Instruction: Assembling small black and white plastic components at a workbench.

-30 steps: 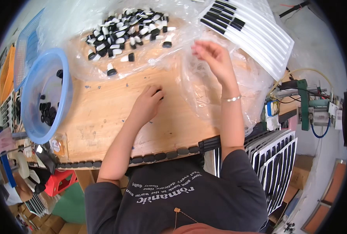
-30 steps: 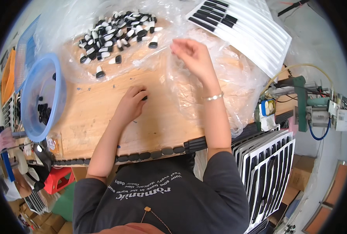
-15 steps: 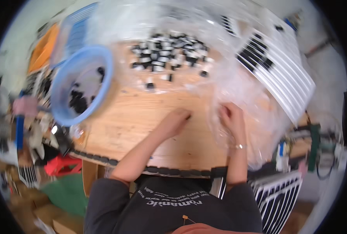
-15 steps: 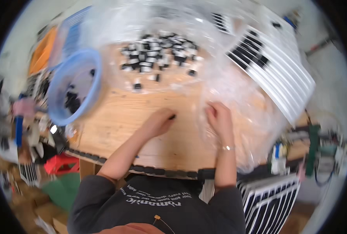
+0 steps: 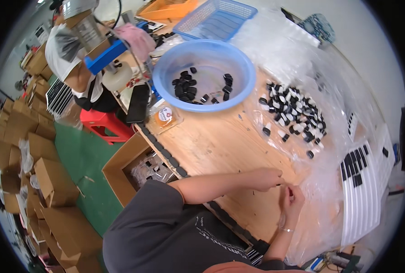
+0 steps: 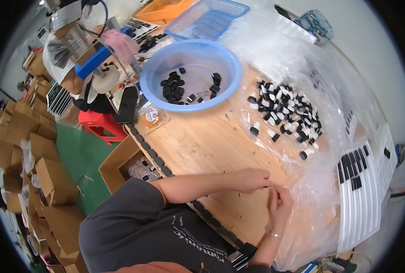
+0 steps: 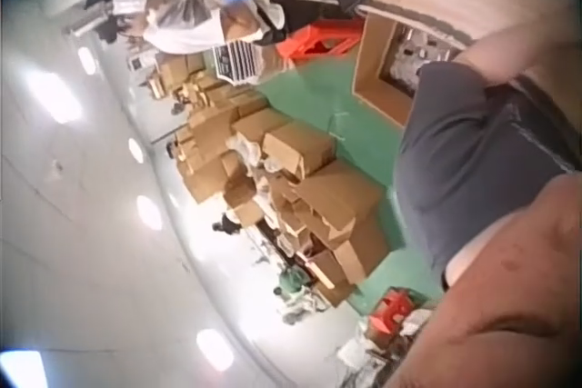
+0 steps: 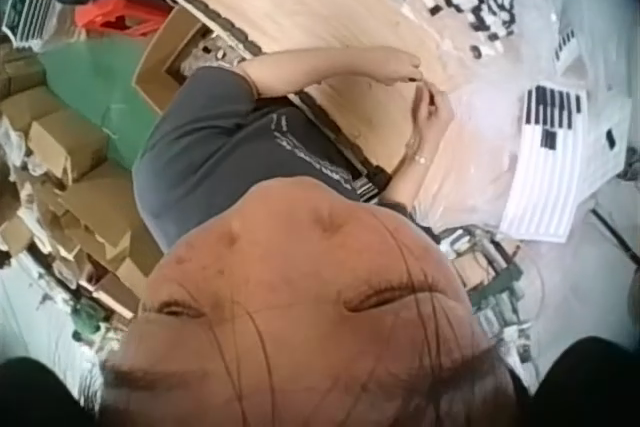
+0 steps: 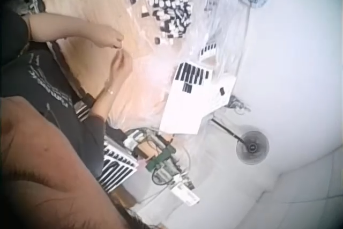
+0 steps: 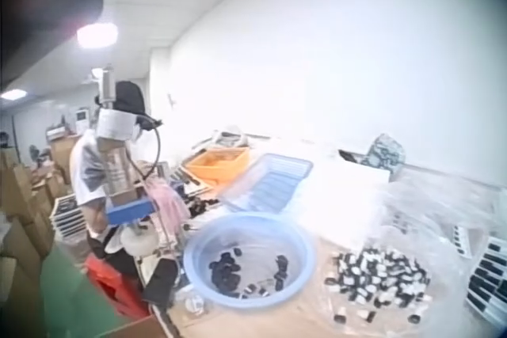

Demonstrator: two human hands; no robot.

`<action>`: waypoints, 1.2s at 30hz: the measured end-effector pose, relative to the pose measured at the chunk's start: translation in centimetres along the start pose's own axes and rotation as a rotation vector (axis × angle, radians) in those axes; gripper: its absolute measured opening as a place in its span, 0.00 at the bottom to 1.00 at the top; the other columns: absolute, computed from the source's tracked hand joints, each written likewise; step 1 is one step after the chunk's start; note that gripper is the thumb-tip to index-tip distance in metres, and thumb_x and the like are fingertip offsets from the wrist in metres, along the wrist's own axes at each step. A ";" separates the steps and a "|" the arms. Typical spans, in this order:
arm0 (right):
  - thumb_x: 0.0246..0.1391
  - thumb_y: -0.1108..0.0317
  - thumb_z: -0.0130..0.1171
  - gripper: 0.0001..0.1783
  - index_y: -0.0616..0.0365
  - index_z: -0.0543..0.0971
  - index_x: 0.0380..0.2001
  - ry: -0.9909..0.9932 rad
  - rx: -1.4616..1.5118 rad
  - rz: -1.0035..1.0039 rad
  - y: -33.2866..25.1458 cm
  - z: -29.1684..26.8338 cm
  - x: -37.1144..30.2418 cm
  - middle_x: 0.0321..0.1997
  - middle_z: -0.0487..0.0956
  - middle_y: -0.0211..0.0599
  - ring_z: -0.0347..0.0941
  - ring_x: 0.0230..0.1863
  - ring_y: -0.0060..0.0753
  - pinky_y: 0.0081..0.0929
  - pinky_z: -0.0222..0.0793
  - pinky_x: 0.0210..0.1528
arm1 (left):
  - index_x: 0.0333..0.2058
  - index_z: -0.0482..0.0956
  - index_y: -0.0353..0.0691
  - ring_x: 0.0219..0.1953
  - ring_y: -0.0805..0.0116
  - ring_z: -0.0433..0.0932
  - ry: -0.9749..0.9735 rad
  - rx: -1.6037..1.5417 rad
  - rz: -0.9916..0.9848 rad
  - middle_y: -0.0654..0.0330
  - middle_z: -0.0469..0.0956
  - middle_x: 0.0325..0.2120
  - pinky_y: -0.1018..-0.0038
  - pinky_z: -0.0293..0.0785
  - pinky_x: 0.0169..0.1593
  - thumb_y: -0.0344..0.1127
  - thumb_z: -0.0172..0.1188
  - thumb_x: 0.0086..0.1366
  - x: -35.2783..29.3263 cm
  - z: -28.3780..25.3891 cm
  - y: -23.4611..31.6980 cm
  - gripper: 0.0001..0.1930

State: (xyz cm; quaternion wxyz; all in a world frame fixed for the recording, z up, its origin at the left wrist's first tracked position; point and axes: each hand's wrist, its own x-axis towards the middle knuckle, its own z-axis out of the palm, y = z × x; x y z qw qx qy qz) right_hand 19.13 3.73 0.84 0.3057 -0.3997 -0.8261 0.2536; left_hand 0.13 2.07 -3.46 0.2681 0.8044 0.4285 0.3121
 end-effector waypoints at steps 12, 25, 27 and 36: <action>0.36 0.76 0.67 0.33 0.62 0.71 0.50 -0.038 0.110 -0.182 -1.7 3.1 0.8 0.44 0.70 0.37 0.64 0.33 0.25 0.21 0.63 0.33 | 0.43 0.71 0.35 0.43 0.53 0.72 0.115 0.148 -0.148 0.50 0.73 0.39 0.64 0.67 0.48 0.34 0.62 0.53 -6.0 -7.6 4.5 0.19; 0.41 0.79 0.60 0.16 0.62 0.78 0.38 -0.327 0.182 -0.012 -1.7 4.9 1.2 0.48 0.71 0.40 0.65 0.38 0.30 0.25 0.62 0.43 | 0.32 0.78 0.34 0.35 0.48 0.77 0.826 1.079 -1.014 0.44 0.77 0.28 0.62 0.73 0.38 0.35 0.55 0.57 -46.3 -35.2 -14.3 0.10; 0.40 0.79 0.60 0.17 0.62 0.78 0.38 -0.325 0.175 0.008 -1.8 4.8 1.1 0.48 0.71 0.40 0.65 0.38 0.31 0.25 0.62 0.42 | 0.43 0.76 0.36 0.46 0.49 0.73 0.703 1.295 -0.673 0.44 0.76 0.40 0.63 0.69 0.50 0.36 0.55 0.58 -45.7 -37.4 -17.6 0.15; 0.40 0.78 0.61 0.16 0.62 0.78 0.37 -0.264 0.211 -0.002 -1.4 5.2 0.6 0.47 0.70 0.41 0.64 0.38 0.31 0.24 0.62 0.40 | 0.40 0.78 0.36 0.39 0.59 0.74 1.158 1.145 -0.798 0.51 0.77 0.35 0.68 0.70 0.42 0.35 0.58 0.57 -43.1 -37.9 -18.6 0.13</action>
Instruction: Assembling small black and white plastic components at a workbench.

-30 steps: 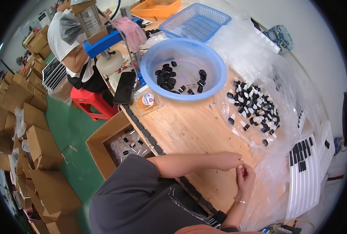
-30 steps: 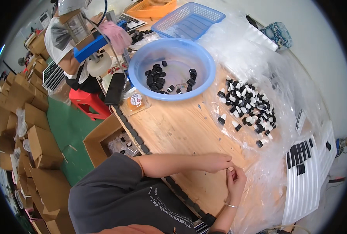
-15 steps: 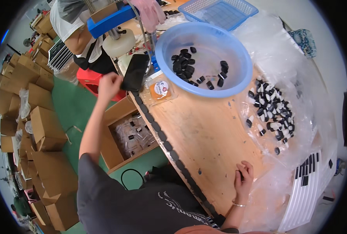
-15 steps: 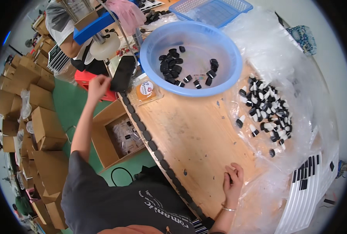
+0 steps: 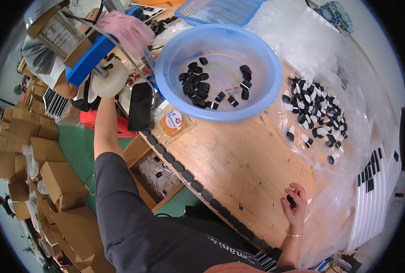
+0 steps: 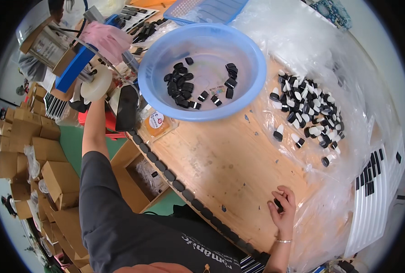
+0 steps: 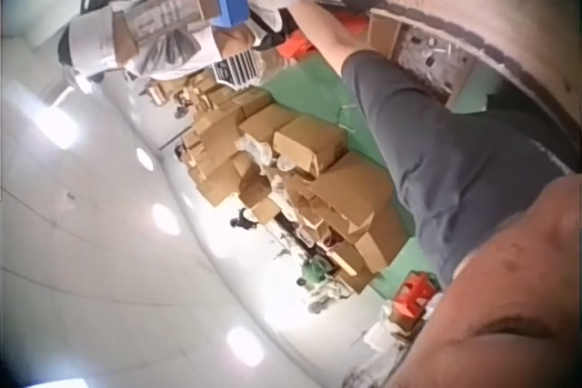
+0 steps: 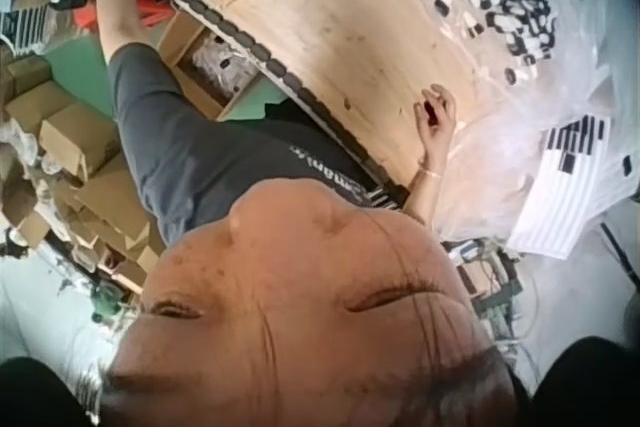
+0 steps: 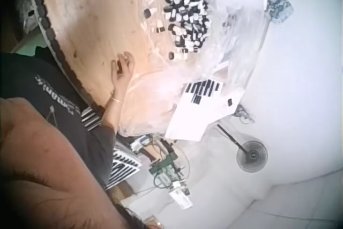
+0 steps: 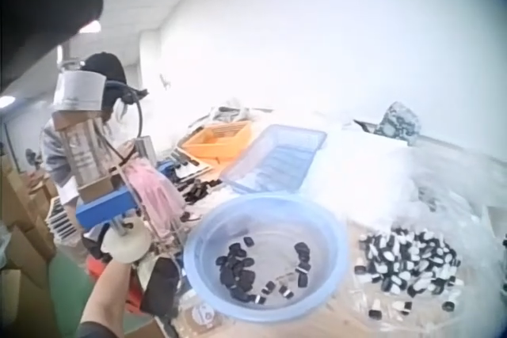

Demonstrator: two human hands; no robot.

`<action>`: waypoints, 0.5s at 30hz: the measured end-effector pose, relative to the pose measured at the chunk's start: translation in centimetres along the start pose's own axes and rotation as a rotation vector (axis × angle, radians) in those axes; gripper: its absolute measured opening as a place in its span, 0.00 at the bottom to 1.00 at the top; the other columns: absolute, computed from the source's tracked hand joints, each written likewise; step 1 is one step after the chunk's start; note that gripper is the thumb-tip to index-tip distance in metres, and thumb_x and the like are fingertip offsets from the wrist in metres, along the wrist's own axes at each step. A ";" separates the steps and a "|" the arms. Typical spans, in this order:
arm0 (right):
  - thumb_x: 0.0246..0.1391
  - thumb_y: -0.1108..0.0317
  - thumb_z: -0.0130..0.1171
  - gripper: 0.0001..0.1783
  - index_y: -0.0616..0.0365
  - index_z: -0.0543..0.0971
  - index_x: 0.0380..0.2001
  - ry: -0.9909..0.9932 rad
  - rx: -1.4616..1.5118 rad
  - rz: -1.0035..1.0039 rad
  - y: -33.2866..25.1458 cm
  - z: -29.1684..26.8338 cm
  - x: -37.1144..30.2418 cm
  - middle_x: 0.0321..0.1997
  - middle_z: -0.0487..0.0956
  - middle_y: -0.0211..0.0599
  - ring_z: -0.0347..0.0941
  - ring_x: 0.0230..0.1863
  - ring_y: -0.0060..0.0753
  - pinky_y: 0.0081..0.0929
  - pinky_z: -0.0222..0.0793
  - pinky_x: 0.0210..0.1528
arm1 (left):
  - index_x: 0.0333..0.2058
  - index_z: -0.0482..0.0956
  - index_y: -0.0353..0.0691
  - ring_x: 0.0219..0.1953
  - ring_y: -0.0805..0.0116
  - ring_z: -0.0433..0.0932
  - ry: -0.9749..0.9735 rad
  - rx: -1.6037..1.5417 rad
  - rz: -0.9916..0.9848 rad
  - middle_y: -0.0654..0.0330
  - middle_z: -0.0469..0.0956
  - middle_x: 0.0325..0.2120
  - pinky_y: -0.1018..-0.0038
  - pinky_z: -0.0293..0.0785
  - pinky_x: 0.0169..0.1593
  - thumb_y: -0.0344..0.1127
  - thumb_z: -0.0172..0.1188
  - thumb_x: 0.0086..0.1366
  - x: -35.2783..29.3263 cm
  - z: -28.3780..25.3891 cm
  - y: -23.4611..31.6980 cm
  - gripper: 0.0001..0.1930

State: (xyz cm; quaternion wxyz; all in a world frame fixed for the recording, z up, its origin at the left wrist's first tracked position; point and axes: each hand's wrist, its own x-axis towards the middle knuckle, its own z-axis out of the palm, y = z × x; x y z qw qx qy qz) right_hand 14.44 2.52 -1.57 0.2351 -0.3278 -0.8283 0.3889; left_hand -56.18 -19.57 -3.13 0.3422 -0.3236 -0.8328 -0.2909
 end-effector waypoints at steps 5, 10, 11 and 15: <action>0.40 0.78 0.61 0.15 0.63 0.77 0.36 -0.010 0.026 0.048 -0.7 0.0 0.3 0.46 0.70 0.41 0.64 0.38 0.31 0.24 0.62 0.39 | 0.39 0.79 0.36 0.35 0.64 0.75 0.103 -0.008 -0.260 0.55 0.79 0.31 0.71 0.71 0.38 0.34 0.60 0.56 -1.1 -1.6 1.5 0.12; 0.40 0.77 0.61 0.15 0.62 0.77 0.36 0.027 -0.070 -0.082 0.8 -0.3 -0.3 0.46 0.71 0.43 0.67 0.39 0.34 0.25 0.65 0.41 | 0.37 0.80 0.35 0.32 0.69 0.75 0.161 -0.046 -0.500 0.58 0.80 0.28 0.74 0.72 0.34 0.33 0.61 0.56 -1.1 -2.8 1.3 0.11; 0.40 0.77 0.63 0.15 0.60 0.78 0.36 0.023 -0.090 -0.085 0.9 -0.4 -0.5 0.46 0.71 0.43 0.69 0.41 0.35 0.26 0.67 0.41 | 0.37 0.80 0.35 0.31 0.70 0.76 0.141 -0.074 -0.538 0.59 0.80 0.28 0.74 0.72 0.34 0.33 0.62 0.56 -1.3 -2.9 1.5 0.11; 0.39 0.76 0.65 0.17 0.57 0.77 0.37 0.037 -0.126 -0.093 0.9 -1.0 -0.3 0.47 0.71 0.41 0.70 0.39 0.35 0.28 0.69 0.40 | 0.36 0.81 0.35 0.28 0.74 0.76 -0.018 -0.240 -0.647 0.62 0.81 0.25 0.77 0.73 0.30 0.33 0.63 0.55 -5.8 -8.3 1.0 0.10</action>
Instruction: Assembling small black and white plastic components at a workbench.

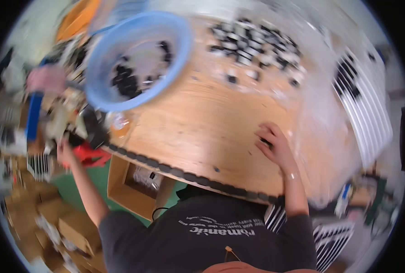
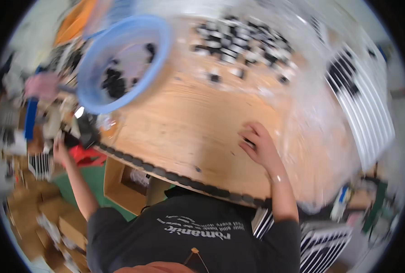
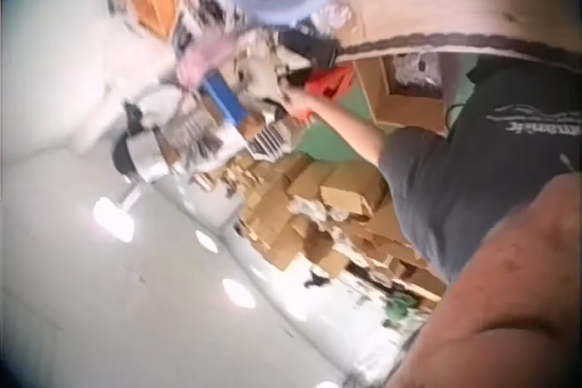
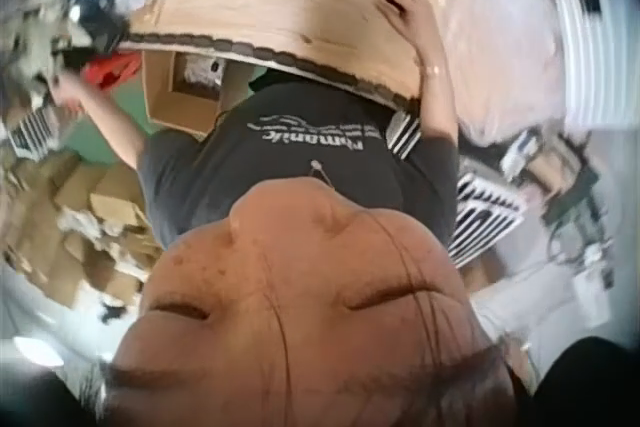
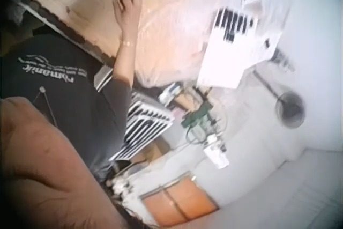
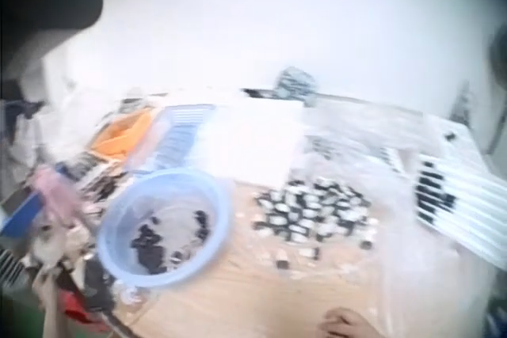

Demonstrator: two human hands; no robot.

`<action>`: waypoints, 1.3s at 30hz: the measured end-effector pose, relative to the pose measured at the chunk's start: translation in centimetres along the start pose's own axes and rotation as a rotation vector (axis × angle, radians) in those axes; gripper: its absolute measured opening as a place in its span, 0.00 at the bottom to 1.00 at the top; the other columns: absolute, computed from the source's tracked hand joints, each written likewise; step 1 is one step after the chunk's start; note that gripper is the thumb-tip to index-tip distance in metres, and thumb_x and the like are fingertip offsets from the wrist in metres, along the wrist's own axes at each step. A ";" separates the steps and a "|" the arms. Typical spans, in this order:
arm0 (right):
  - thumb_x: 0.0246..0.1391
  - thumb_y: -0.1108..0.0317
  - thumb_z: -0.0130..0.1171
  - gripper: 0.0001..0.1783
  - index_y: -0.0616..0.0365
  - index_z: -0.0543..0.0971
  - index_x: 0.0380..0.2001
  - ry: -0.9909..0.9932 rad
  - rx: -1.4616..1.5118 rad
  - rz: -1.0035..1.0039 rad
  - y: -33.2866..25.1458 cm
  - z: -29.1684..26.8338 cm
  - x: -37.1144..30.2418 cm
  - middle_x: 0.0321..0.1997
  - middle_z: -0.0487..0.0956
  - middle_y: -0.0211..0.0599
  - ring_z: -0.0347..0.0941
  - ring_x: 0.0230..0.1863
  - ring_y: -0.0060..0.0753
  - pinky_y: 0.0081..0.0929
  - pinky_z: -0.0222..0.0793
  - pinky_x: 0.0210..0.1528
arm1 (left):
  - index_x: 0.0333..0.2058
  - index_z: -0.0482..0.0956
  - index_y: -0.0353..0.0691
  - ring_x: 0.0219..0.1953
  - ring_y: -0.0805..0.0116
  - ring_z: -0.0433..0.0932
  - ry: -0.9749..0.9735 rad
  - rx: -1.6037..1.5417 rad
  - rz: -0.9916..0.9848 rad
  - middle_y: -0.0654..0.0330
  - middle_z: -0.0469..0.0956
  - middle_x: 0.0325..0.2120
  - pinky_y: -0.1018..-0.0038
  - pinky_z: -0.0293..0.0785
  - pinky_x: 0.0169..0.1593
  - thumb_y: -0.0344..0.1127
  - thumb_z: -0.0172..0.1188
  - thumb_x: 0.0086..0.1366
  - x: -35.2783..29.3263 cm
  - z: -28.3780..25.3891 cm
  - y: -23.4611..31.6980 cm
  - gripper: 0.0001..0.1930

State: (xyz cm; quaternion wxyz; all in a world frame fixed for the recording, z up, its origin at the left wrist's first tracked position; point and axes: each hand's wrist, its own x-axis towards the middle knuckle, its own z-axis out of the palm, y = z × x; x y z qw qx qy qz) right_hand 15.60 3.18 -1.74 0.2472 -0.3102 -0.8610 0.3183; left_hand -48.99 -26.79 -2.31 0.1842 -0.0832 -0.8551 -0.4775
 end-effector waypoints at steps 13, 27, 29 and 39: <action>0.46 0.58 0.63 0.16 0.55 0.79 0.37 -0.088 -0.128 0.104 1.0 -1.1 -3.1 0.43 0.77 0.36 0.75 0.37 0.40 0.34 0.71 0.41 | 0.37 0.80 0.38 0.36 0.54 0.78 -1.385 -0.824 1.089 0.51 0.77 0.38 0.72 0.75 0.38 0.21 0.59 0.52 -45.4 9.1 34.6 0.12; 0.40 0.76 0.65 0.10 0.62 0.79 0.31 0.644 0.498 0.479 3.1 -14.7 -8.5 0.24 0.78 0.30 0.73 0.27 0.17 0.16 0.68 0.33 | 0.49 0.73 0.35 0.40 0.60 0.77 -1.439 -0.728 1.288 0.53 0.76 0.42 0.73 0.73 0.43 0.23 0.61 0.51 -46.8 13.6 34.7 0.23; 0.41 0.77 0.64 0.09 0.64 0.78 0.30 0.415 0.038 0.712 3.7 -14.8 -8.5 0.25 0.78 0.30 0.72 0.26 0.14 0.15 0.67 0.31 | 0.45 0.74 0.34 0.29 0.70 0.76 -1.761 -0.191 0.812 0.58 0.76 0.30 0.78 0.72 0.33 0.25 0.64 0.51 -45.6 12.2 32.8 0.20; 0.43 0.76 0.58 0.18 0.57 0.77 0.42 0.442 -0.301 0.731 3.4 -11.1 -5.7 0.23 0.75 0.41 0.73 0.22 0.34 0.26 0.69 0.28 | 0.45 0.75 0.34 0.25 0.78 0.73 -1.843 -0.366 0.697 0.65 0.75 0.26 0.83 0.70 0.29 0.20 0.63 0.52 -45.8 11.9 30.4 0.19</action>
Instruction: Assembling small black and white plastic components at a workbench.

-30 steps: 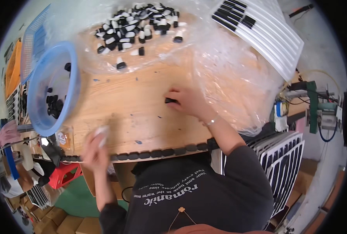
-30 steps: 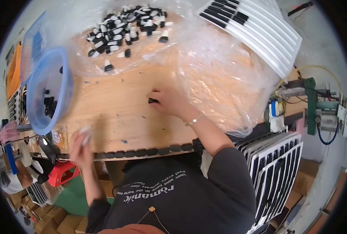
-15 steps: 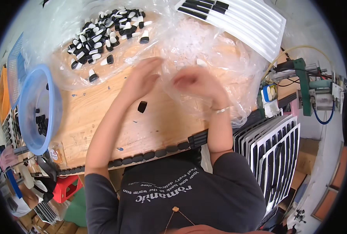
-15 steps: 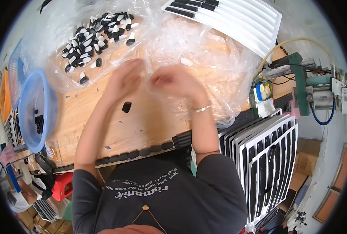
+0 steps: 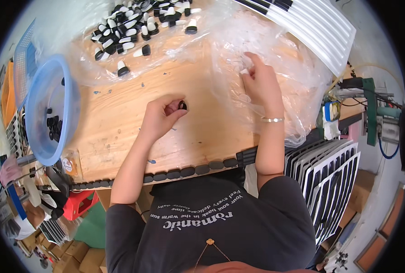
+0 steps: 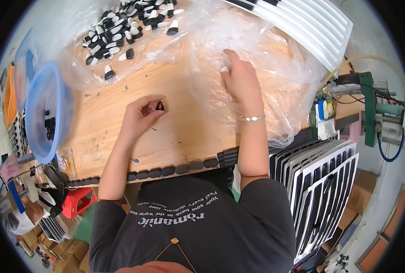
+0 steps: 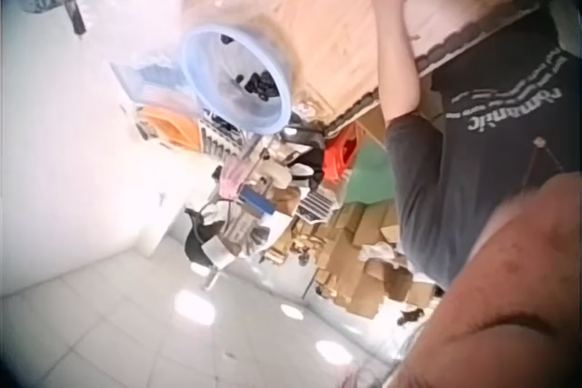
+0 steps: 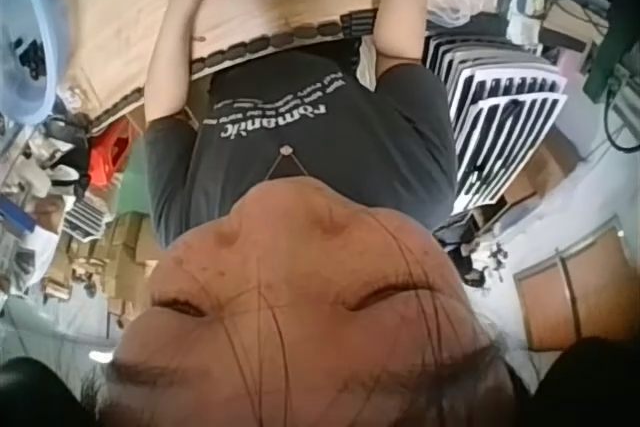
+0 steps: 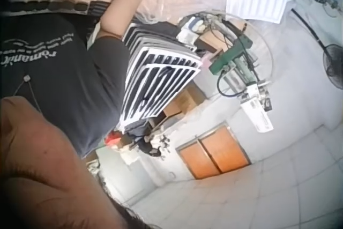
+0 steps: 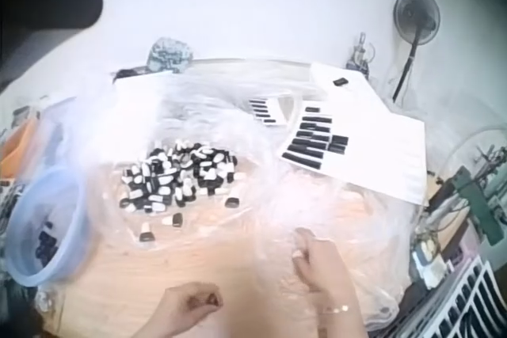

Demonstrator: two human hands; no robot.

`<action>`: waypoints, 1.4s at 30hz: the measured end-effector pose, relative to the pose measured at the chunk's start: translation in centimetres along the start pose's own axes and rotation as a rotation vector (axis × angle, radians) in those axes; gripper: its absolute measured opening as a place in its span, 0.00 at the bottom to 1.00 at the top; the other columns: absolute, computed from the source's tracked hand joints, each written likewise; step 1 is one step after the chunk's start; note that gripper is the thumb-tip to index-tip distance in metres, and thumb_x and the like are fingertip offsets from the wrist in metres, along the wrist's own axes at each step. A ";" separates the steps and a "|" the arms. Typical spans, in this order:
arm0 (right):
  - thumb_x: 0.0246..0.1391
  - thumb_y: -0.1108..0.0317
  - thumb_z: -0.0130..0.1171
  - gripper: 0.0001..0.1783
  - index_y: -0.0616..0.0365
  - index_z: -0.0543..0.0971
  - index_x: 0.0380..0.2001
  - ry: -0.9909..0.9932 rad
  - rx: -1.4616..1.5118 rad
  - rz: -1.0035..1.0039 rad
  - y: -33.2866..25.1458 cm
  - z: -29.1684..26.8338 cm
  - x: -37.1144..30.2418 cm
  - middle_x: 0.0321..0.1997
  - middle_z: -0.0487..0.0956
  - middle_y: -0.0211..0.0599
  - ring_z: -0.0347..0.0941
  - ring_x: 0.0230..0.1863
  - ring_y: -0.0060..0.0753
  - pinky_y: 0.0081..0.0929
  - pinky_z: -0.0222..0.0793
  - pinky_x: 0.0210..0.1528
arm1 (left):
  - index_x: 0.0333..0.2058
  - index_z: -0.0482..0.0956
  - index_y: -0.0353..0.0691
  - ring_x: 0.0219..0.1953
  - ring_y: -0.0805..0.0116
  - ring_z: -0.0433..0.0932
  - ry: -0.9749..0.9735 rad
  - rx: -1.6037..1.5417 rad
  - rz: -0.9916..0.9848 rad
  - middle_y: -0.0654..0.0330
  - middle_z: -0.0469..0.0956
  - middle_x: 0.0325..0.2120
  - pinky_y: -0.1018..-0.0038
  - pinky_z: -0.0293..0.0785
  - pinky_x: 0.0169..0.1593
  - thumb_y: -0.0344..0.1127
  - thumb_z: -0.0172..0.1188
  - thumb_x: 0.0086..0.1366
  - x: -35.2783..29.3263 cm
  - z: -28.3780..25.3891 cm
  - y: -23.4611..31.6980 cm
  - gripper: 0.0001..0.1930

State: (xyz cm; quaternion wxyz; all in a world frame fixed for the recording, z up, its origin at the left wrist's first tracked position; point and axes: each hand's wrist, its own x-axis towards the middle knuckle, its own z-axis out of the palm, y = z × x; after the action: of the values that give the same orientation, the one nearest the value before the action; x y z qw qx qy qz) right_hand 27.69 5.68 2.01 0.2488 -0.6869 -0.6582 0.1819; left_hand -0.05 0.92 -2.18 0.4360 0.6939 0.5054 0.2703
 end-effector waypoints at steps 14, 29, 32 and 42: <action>0.49 0.80 0.59 0.13 0.62 0.74 0.40 -0.157 1.104 -0.253 -7.5 6.2 -4.3 0.29 0.75 0.26 0.70 0.27 0.15 0.13 0.67 0.29 | 0.42 0.74 0.30 0.23 0.74 0.77 0.210 -0.809 -0.068 0.57 0.78 0.24 0.81 0.75 0.26 0.15 0.62 0.49 -0.5 -0.2 2.0 0.19; 0.48 0.82 0.58 0.10 0.63 0.77 0.36 -0.173 0.784 -0.424 -7.7 6.8 -4.5 0.36 0.75 0.33 0.73 0.34 0.20 0.17 0.70 0.35 | 0.45 0.74 0.31 0.32 0.75 0.78 0.313 -0.713 0.063 0.59 0.75 0.35 0.82 0.76 0.36 0.13 0.56 0.54 -0.6 0.0 2.5 0.18; 0.50 0.80 0.58 0.09 0.64 0.77 0.36 -0.292 0.939 -0.285 -8.0 6.7 -4.8 0.39 0.73 0.31 0.71 0.37 0.19 0.15 0.69 0.38 | 0.43 0.74 0.30 0.33 0.74 0.77 0.315 -0.743 0.041 0.57 0.76 0.36 0.80 0.77 0.37 0.14 0.56 0.56 -1.1 -0.1 2.0 0.15; 0.52 0.79 0.57 0.12 0.64 0.76 0.42 -0.475 1.331 -0.086 -7.4 8.3 -4.6 0.47 0.68 0.34 0.69 0.44 0.21 0.16 0.70 0.42 | 0.38 0.73 0.29 0.33 0.73 0.78 0.446 -0.484 0.223 0.54 0.76 0.37 0.79 0.77 0.39 0.15 0.55 0.57 -1.4 0.2 2.5 0.10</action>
State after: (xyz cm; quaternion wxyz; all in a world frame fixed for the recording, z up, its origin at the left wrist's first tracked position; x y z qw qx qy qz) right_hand 16.55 1.98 -0.76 0.4725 -0.3040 -0.4701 0.6806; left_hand 0.73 -0.75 -0.01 0.4345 0.5451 0.4303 0.5735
